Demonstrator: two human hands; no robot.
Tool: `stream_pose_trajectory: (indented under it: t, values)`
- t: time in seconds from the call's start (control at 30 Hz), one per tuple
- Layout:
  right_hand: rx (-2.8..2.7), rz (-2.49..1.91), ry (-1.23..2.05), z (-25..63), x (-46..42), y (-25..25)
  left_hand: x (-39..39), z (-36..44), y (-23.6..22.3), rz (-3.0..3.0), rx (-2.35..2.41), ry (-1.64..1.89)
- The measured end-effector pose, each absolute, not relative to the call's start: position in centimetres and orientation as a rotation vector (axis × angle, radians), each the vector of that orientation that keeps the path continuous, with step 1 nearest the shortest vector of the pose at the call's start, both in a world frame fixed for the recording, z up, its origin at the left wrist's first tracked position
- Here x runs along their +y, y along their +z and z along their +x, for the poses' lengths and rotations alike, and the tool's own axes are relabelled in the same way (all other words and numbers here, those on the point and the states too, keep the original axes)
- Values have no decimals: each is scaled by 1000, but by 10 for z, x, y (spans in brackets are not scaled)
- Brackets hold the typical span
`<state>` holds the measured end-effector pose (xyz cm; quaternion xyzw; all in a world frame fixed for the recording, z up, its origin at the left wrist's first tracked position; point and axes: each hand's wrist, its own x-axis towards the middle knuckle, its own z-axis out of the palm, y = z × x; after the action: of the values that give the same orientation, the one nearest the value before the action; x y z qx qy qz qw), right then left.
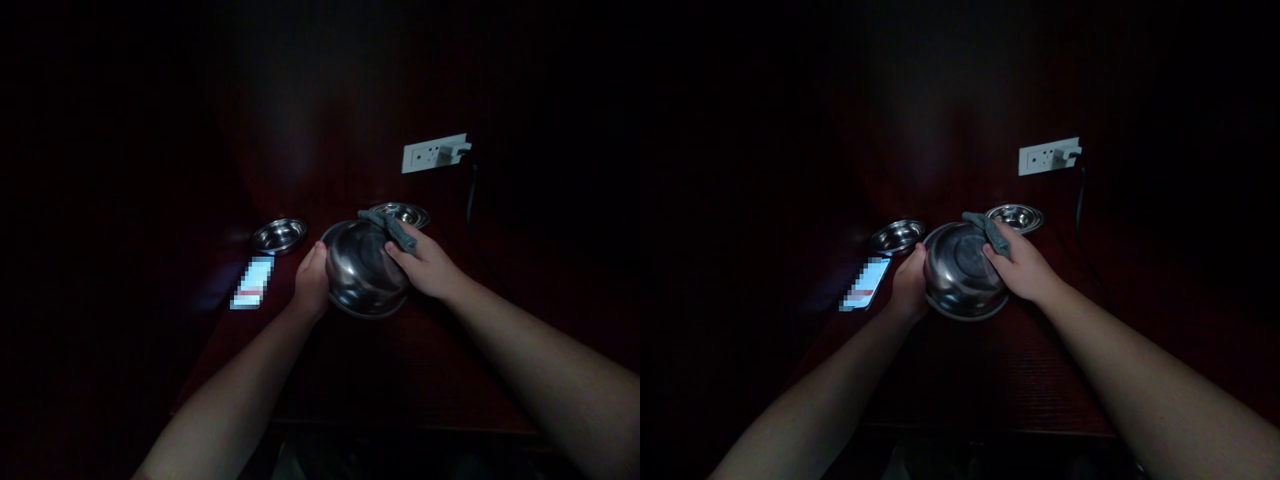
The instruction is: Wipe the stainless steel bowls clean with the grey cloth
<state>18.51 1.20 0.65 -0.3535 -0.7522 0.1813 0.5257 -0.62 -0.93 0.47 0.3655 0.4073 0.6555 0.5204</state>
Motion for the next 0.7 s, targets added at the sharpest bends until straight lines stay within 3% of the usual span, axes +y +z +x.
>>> stream_pose_trajectory:
  t: [0.7]
  values:
    - [-2038,-810,150,184,-11,28,-32,11,8,1006,842,1374]
